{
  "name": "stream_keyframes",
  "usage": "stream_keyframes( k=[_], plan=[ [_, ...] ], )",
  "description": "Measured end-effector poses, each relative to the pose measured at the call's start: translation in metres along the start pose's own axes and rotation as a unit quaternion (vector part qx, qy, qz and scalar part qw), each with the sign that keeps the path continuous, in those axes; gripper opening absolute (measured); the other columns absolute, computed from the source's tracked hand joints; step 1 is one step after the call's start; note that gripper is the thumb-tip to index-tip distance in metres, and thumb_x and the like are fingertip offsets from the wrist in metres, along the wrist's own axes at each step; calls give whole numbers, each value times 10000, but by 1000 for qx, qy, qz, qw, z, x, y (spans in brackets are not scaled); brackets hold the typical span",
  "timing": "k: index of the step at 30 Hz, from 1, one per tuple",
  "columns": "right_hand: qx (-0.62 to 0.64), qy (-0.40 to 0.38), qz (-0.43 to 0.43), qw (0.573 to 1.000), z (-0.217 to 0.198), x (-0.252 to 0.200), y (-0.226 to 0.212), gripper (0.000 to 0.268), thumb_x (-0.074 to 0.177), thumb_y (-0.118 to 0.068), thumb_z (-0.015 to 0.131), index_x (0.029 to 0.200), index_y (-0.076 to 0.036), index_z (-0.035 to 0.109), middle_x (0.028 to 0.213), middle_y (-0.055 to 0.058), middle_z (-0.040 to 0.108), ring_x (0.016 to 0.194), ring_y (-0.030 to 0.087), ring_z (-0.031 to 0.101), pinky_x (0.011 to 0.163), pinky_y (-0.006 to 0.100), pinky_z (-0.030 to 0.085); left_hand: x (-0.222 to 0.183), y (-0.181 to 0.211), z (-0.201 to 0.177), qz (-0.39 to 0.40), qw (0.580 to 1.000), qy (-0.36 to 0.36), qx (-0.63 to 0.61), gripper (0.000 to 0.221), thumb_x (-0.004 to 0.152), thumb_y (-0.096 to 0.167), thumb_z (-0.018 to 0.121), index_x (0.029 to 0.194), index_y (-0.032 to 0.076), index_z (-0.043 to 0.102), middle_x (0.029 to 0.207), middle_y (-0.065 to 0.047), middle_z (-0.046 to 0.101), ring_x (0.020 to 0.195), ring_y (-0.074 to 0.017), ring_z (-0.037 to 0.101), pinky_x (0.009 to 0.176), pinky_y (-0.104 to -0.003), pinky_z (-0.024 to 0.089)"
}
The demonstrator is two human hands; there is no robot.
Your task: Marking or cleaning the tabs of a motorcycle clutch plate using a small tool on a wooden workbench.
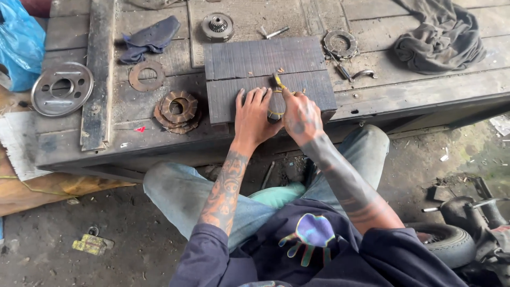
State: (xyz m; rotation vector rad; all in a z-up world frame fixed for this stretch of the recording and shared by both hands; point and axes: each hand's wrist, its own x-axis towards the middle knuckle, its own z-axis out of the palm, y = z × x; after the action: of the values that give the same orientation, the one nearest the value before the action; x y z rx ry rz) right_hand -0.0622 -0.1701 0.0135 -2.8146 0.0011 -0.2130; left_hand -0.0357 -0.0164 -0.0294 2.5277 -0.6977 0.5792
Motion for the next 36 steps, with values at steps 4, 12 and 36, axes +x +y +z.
stream_keyframes(
  k=[4, 12, 36],
  plan=[
    [-5, -11, -8, 1000, -15, -32, -1, 495, 865, -98, 567, 1353, -160, 619, 949, 202, 670, 826, 535, 712, 713, 642, 597, 4, -1, 0, -13, 1000, -3, -28, 865, 647, 515, 788, 1353, 44, 625, 1328, -106, 633, 1327, -271, 538, 1223, -571, 256],
    [-9, -14, 9, 1000, -16, -39, -3, 438, 925, -189, 567, 1353, -138, 649, 960, 199, 700, 807, 539, 715, 700, 657, 586, 2, 9, -13, -21, 999, -19, -26, 808, 705, 467, 770, 1369, 31, 621, 1342, -127, 633, 1319, -283, 546, 1222, -569, 262],
    [44, -52, -13, 998, -35, -43, -9, 537, 831, -3, 590, 1364, -59, 613, 987, 271, 689, 871, 598, 684, 680, 684, 579, 4, 7, -14, -24, 999, -43, -21, 864, 676, 500, 777, 1384, 34, 613, 1376, -135, 626, 1337, -301, 536, 1228, -577, 226]
  ],
)
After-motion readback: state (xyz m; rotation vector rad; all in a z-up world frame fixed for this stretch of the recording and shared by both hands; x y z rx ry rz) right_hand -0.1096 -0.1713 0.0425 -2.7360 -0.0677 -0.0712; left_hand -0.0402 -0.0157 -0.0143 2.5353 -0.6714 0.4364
